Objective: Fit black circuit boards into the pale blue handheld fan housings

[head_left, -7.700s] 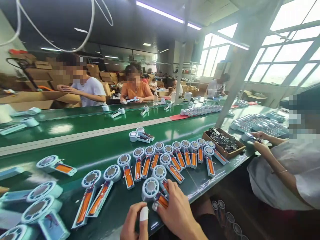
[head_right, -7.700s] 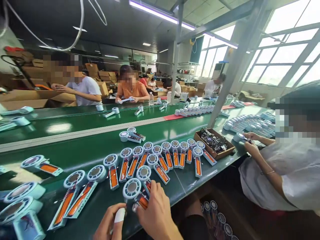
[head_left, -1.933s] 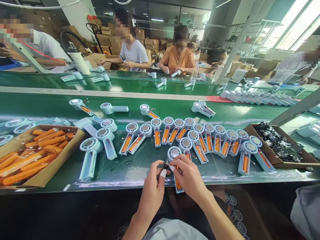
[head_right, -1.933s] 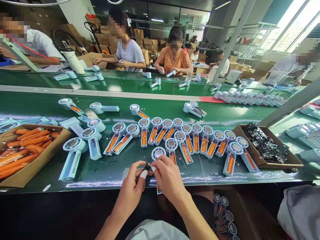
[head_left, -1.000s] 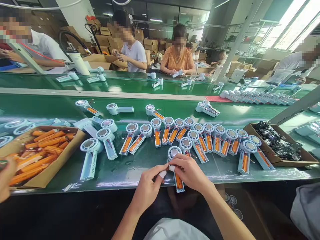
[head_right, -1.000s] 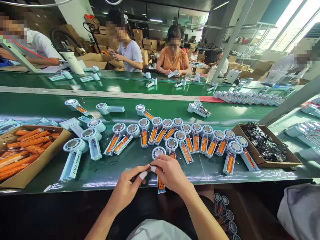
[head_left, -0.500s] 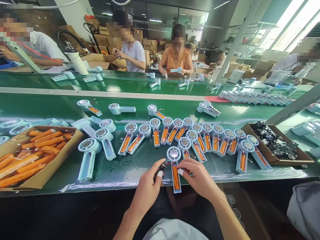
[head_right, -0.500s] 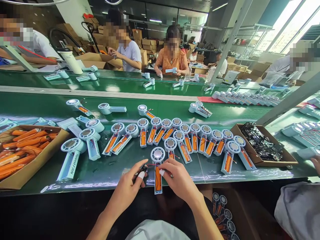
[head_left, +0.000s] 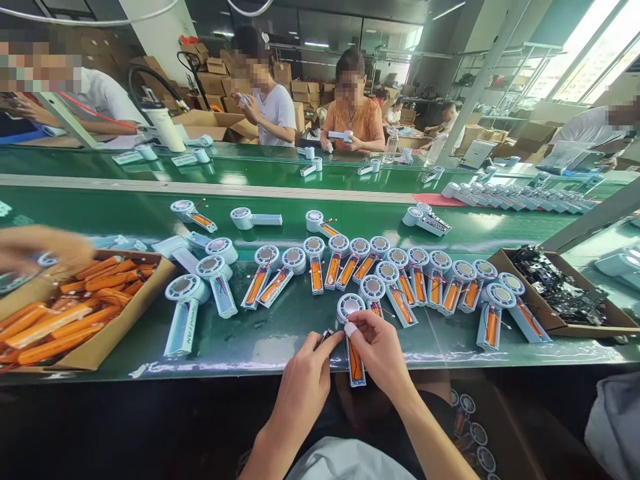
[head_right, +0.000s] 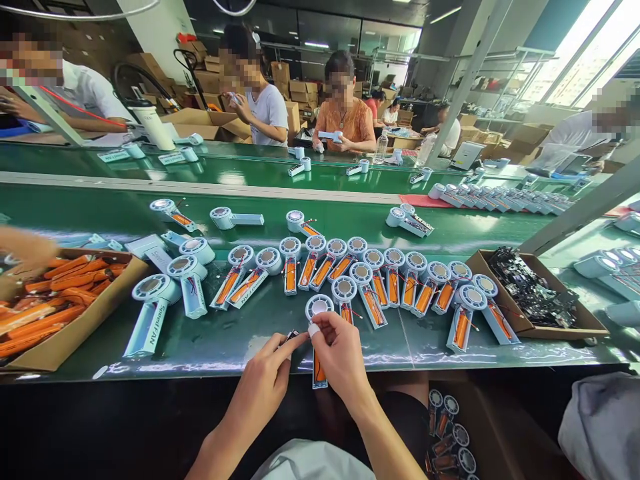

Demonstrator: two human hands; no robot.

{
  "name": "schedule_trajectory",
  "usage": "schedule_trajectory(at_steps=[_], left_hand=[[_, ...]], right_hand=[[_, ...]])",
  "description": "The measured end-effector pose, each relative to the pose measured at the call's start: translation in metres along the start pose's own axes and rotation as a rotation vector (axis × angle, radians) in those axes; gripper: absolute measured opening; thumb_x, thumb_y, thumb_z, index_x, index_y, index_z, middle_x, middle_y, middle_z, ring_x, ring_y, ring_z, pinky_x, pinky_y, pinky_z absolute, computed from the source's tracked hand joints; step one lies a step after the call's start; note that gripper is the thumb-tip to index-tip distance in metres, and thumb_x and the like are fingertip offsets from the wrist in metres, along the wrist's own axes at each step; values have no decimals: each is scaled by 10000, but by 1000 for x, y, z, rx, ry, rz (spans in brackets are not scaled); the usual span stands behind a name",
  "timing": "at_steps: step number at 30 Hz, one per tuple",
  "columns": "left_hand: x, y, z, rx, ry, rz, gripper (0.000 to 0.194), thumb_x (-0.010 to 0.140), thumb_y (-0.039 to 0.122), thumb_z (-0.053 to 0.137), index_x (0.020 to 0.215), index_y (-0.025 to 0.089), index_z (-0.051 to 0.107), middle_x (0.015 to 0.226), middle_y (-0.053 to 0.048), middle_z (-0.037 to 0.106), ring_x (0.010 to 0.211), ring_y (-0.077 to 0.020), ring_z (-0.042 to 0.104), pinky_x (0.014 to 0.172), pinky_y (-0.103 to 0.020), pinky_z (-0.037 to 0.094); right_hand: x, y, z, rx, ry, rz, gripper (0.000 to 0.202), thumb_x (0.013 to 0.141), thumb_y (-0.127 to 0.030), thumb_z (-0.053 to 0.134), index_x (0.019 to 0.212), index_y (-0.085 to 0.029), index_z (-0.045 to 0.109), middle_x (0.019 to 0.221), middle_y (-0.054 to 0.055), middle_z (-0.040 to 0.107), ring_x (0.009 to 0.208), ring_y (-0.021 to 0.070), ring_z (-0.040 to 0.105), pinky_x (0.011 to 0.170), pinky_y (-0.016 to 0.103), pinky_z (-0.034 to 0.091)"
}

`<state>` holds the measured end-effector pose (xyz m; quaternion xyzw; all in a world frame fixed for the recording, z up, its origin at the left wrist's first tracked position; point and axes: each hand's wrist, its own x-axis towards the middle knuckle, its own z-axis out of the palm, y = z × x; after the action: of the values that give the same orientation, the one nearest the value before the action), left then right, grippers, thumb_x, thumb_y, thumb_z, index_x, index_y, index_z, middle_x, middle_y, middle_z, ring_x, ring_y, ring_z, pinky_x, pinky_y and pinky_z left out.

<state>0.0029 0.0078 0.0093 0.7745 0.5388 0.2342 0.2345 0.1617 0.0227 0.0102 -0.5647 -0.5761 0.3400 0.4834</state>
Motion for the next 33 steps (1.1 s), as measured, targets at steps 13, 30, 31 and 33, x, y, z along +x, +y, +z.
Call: schedule_trajectory(at_steps=[13, 30, 31, 33], left_hand=[[3, 7, 1, -459, 169, -220, 262, 918, 260, 448, 1125, 225, 604, 1102, -85, 764, 710, -180, 749, 651, -301, 607], [0, 6, 5, -349, 224, -119, 328, 889, 205, 479, 1133, 221, 699, 1121, -68, 782, 971, -243, 760, 859, -349, 608], [1, 7, 3, -383, 207, -138, 319, 888, 221, 485, 1123, 223, 700, 1100, -64, 786, 922, -235, 766, 832, -341, 613], [3, 7, -2, -454, 169, -175, 316, 891, 254, 494, 1128, 217, 699, 1071, -66, 787, 788, -206, 763, 753, -316, 619]], right_hand=[[3, -13, -5, -413, -155, -250, 232, 934, -114, 514, 976, -212, 719, 949, 65, 693, 878, 207, 666, 773, 298, 519], [-1, -6, 1, -503, -131, -348, 237, 943, -94, 473, 991, -213, 672, 960, 65, 680, 862, 202, 652, 746, 289, 500], [-1, -5, 1, -521, -126, -367, 247, 940, -88, 461, 989, -209, 671, 959, 70, 673, 856, 205, 648, 736, 291, 498], [-1, -4, 3, -495, -111, -371, 258, 940, -83, 446, 976, -205, 671, 951, 71, 663, 844, 203, 644, 719, 287, 496]])
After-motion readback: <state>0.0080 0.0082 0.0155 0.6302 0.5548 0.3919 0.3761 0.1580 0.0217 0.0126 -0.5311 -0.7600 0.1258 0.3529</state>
